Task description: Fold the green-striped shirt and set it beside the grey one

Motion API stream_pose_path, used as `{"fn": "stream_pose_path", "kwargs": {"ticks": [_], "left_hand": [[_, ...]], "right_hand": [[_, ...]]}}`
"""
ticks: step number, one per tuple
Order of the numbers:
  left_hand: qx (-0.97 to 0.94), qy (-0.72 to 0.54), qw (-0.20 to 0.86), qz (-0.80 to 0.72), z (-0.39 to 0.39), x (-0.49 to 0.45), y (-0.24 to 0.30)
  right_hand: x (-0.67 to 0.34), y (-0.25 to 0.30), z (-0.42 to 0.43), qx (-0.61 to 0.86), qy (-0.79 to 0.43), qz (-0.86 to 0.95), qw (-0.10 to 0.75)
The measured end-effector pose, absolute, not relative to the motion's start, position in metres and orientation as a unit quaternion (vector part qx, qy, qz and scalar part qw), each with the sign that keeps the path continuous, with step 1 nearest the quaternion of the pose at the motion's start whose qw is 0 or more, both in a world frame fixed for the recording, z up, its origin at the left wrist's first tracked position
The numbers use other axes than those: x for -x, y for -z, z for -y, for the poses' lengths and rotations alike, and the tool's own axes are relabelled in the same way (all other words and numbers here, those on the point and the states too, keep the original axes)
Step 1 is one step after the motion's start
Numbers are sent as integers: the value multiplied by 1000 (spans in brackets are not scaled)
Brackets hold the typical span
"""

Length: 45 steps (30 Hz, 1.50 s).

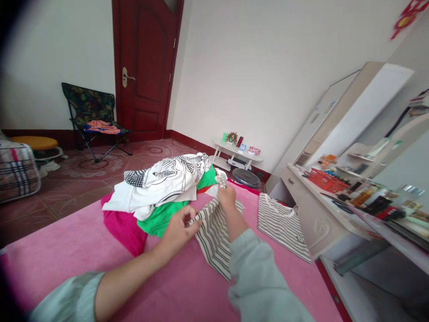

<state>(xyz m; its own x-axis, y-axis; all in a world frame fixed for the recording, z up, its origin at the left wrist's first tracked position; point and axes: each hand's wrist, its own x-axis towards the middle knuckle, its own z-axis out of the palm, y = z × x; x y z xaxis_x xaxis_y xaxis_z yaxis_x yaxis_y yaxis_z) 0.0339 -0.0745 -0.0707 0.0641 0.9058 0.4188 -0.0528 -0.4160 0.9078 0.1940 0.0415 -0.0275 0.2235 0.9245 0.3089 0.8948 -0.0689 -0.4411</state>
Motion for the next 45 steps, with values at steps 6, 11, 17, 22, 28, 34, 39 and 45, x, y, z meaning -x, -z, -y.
{"fn": "stream_pose_path", "kwargs": {"ticks": [6,11,17,22,28,34,39,45], "left_hand": [[-664,-616,291,-308,97,-22,-7],[-777,-511,232,-284,136,-53,2],[-946,-220,188,-146,179,-107,94],[-969,-156,174,-83,188,-112,108],[-910,-259,259,-195,156,-84,87],[-932,-214,198,-214,131,-75,98],[-961,-137,211,-117,151,-81,95],[-966,-105,221,-84,156,-84,97]], "right_hand": [[-198,-23,-32,626,-201,517,548],[-242,13,22,534,-330,408,663],[-339,120,98,651,-222,274,672],[-363,132,120,668,-131,337,650],[-346,112,121,686,-199,443,542],[-343,94,140,719,-371,523,268],[-334,86,148,677,-426,557,223],[-334,76,153,712,-378,562,186]]}}
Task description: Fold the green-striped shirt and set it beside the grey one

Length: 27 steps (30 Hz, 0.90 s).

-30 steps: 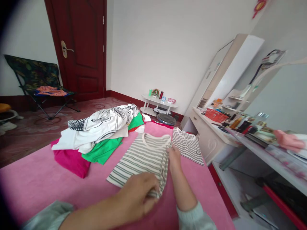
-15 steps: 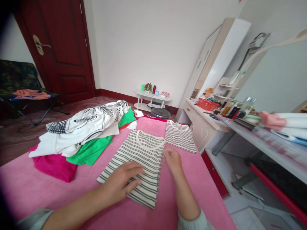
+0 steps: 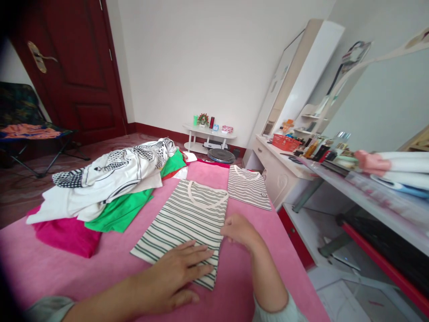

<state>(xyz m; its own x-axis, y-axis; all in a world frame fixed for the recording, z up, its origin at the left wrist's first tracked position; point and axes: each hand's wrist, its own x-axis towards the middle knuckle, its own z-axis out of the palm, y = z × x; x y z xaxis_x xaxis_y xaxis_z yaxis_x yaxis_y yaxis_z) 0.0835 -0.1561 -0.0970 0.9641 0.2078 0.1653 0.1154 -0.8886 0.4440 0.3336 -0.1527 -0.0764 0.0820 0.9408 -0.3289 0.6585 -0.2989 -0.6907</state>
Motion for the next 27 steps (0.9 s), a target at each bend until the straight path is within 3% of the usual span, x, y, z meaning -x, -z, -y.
{"fn": "stream_pose_path", "kwargs": {"ticks": [4,6,9,11,13,18,27], "left_hand": [[-961,-111,239,-84,159,-85,97],[-955,-133,253,-79,159,-86,93],[-938,-183,277,-101,153,-87,86],[-926,-220,266,-155,141,-84,85],[-921,-226,219,-229,126,-79,91],[-932,-122,121,-320,100,-66,117],[-934,-118,100,-322,102,-66,121]], "right_hand": [[-329,68,153,768,-302,560,74],[-324,62,151,804,-199,557,64],[-313,61,145,825,-29,543,154],[-305,69,141,782,18,581,226],[-299,84,138,728,13,646,231],[-297,119,134,728,-95,671,100],[-298,120,134,734,-84,668,88]]}}
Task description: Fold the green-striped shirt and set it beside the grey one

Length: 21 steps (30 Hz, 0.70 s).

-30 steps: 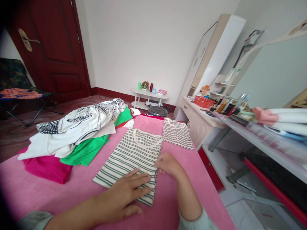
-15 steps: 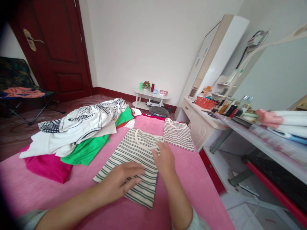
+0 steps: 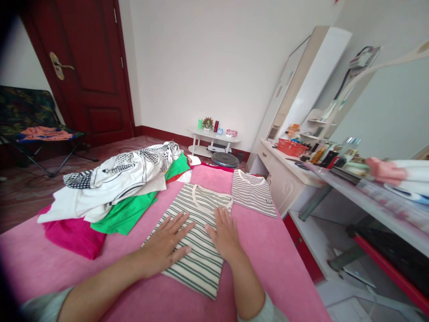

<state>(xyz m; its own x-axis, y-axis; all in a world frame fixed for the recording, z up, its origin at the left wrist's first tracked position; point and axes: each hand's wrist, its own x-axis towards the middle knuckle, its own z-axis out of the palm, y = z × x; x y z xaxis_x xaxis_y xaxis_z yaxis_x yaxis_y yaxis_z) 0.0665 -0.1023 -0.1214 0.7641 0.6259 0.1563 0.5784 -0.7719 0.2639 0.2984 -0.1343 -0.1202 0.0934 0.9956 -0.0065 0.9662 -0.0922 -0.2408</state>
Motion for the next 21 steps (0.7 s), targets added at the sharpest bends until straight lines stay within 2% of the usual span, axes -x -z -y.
{"fn": "stream_pose_path", "kwargs": {"ticks": [21], "left_hand": [[-933,-120,99,-325,101,-67,122]], "right_hand": [[-298,120,134,736,-88,666,90]]}}
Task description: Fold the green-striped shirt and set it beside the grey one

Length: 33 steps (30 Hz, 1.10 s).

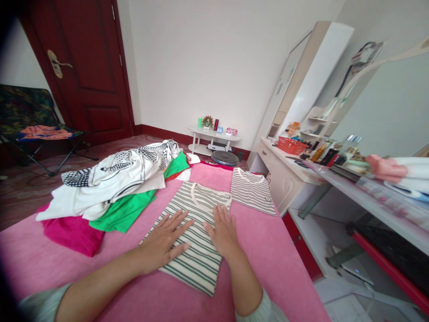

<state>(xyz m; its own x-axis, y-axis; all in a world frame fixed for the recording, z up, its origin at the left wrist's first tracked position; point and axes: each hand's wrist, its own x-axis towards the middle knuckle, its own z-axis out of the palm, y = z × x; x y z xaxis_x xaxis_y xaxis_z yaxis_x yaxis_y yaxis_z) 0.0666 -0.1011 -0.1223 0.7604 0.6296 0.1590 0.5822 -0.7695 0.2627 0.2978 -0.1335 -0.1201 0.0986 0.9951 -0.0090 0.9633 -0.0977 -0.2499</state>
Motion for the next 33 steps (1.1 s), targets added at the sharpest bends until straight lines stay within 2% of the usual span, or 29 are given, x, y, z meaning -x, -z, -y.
{"fn": "stream_pose_path", "kwargs": {"ticks": [21,28,31,33], "left_hand": [[-932,-124,105,-323,102,-66,122],[-929,-156,127,-312,92,-64,119],[-890,-216,124,-381,79,-58,113],[-857,-234,101,-447,71,-51,106]], "right_hand": [[-299,123,133,734,-90,666,103],[-301,121,134,721,-81,672,150],[-301,105,135,738,-41,649,181],[-301,87,139,781,-17,603,162]]}}
